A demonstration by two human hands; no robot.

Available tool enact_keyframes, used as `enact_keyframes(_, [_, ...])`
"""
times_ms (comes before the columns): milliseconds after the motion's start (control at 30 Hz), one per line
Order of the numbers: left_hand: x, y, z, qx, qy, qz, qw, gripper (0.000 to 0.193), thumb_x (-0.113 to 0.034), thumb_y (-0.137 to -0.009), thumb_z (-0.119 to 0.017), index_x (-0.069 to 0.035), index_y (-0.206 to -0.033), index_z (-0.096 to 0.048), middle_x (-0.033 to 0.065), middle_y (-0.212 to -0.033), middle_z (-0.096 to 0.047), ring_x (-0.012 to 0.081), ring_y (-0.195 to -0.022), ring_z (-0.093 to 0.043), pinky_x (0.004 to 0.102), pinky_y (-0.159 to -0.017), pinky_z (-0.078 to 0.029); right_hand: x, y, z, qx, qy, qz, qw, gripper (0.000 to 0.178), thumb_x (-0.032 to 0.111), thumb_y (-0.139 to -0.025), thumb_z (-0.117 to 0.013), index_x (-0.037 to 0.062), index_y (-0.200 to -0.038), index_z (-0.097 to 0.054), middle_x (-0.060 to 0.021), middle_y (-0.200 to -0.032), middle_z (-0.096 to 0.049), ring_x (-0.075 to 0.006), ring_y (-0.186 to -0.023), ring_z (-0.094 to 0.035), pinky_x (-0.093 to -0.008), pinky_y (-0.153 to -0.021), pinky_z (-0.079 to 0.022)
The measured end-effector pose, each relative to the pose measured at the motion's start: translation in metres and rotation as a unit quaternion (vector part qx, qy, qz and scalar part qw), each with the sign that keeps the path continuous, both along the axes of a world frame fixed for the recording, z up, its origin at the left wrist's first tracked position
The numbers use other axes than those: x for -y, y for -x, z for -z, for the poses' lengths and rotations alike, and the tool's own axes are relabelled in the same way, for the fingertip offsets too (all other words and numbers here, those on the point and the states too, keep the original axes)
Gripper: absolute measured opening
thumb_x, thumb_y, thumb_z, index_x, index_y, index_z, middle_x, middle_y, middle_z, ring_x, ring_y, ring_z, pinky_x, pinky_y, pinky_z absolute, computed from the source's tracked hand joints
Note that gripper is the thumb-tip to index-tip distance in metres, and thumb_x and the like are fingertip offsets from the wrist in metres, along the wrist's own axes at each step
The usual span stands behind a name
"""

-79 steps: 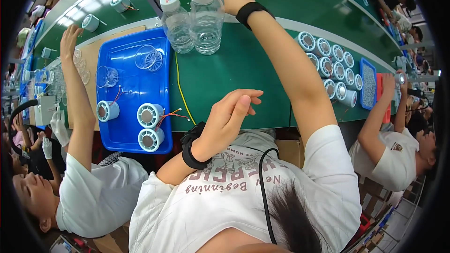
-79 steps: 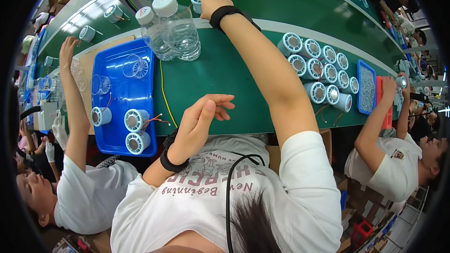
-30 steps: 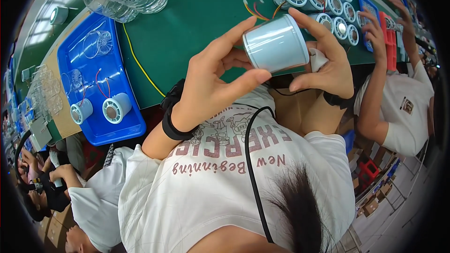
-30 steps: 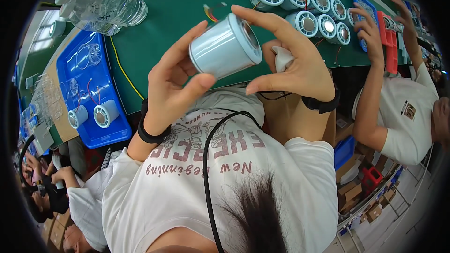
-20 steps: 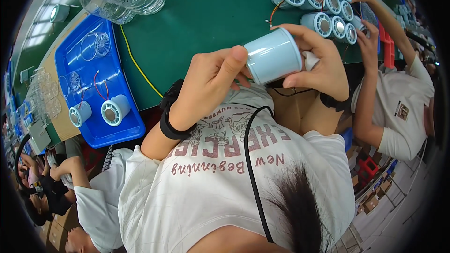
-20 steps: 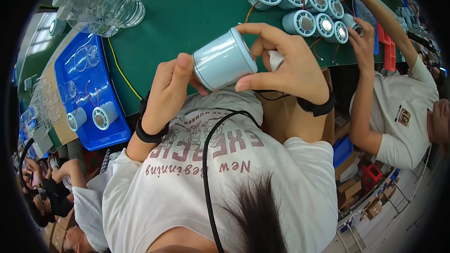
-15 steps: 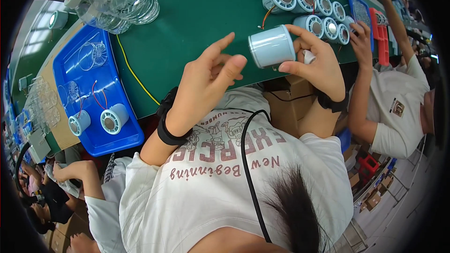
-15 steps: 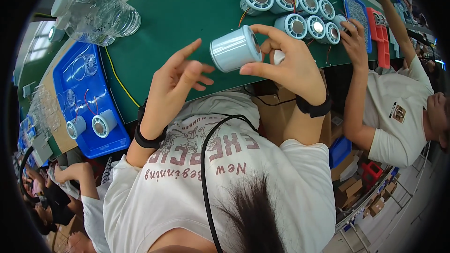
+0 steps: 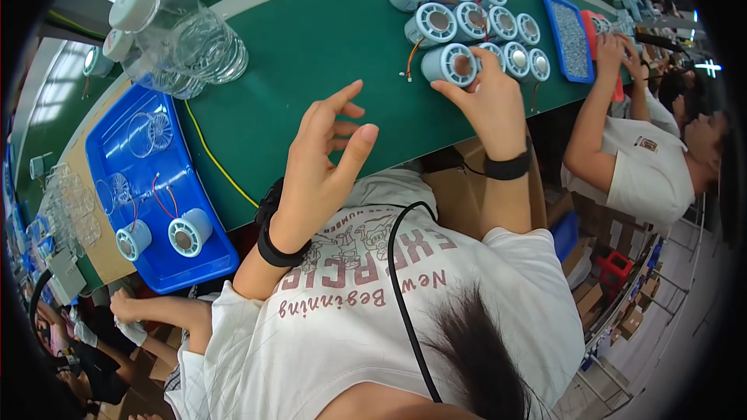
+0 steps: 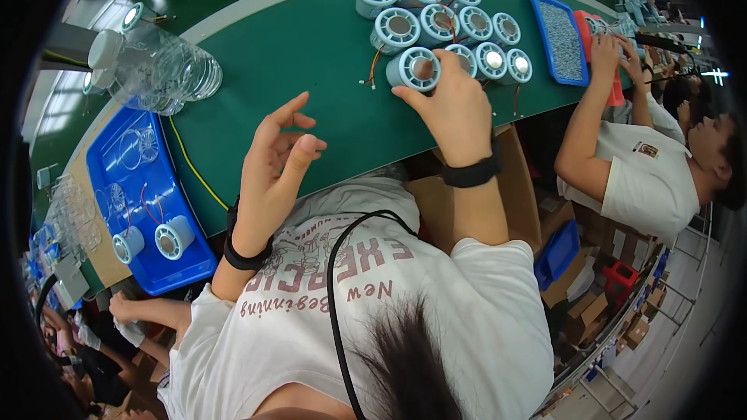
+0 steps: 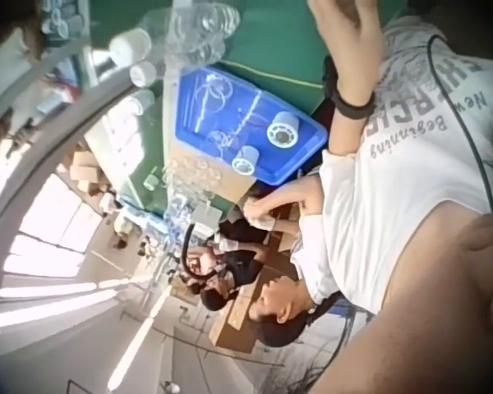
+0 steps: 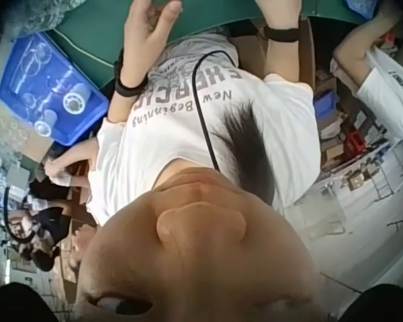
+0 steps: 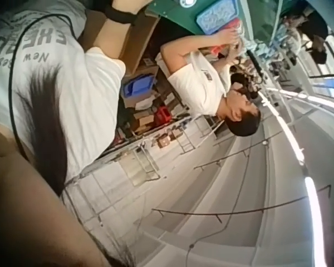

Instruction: The person wipes a fan motor with a cloth, wipes a plastic housing, and then places the motor inside the housing. They set the assembled unit on the table and pick up another motor to repeat the process.

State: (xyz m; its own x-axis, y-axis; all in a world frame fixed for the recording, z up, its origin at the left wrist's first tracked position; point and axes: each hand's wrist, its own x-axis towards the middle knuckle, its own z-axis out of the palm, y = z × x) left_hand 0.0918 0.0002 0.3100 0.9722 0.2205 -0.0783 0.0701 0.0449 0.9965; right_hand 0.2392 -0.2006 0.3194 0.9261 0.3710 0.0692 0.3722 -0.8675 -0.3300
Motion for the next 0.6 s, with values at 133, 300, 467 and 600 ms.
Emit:
enact_keyframes(133, [-0.005,0.001,-0.002,0.018,-0.016,0.019,1.0,0.046,-0.016,-0.097,-0.057,-0.001,-0.138,-0.044,0.01,-0.117,-0.053,0.0136,-0.093,-0.062,0.0264,-0.08,-0.051,-0.009,-0.006,0.009,0.124,-0.051,0.018,0.991,0.076,0.034,-0.07,-0.084,0.0008,-0.128,-0.049,-0.0141,-0.068,-0.063,-0.026,-0.057,-0.062,-0.0352,-0.056,-0.05])
enact_keyframes(300, [-0.005,0.007,0.0,0.019,-0.011,0.006,1.0,0.044,-0.013,-0.096,-0.057,0.0,-0.136,-0.045,0.0105,-0.118,-0.052,0.0136,-0.093,-0.061,0.0261,-0.079,-0.051,-0.019,0.013,-0.022,0.079,0.029,-0.005,0.996,0.071,0.03,-0.075,-0.08,0.0016,-0.13,-0.047,-0.0133,-0.063,-0.061,-0.0274,-0.055,-0.062,-0.0369,-0.055,-0.049])
enact_keyframes(467, [-0.01,0.01,-0.006,0.038,-0.053,0.005,0.998,0.043,-0.01,-0.094,-0.059,0.0,-0.134,-0.047,0.0107,-0.114,-0.052,0.0137,-0.094,-0.061,0.0256,-0.078,-0.051,-0.072,0.024,-0.077,0.039,-0.064,-0.114,0.991,0.053,0.027,-0.081,-0.075,0.0051,-0.125,-0.054,-0.0112,-0.06,-0.059,-0.0245,-0.049,-0.058,-0.0343,-0.05,-0.045])
enact_keyframes(600, [-0.01,0.018,-0.004,0.069,-0.046,-0.002,0.997,0.043,-0.013,-0.093,-0.061,-0.003,-0.132,-0.049,0.0126,-0.112,-0.051,0.0167,-0.088,-0.062,0.0268,-0.072,-0.052,-0.126,0.022,-0.114,0.044,-0.148,-0.227,0.962,0.04,0.027,-0.084,-0.071,0.0085,-0.117,-0.061,-0.0091,-0.058,-0.057,-0.0225,-0.046,-0.054,-0.0315,-0.047,-0.041])
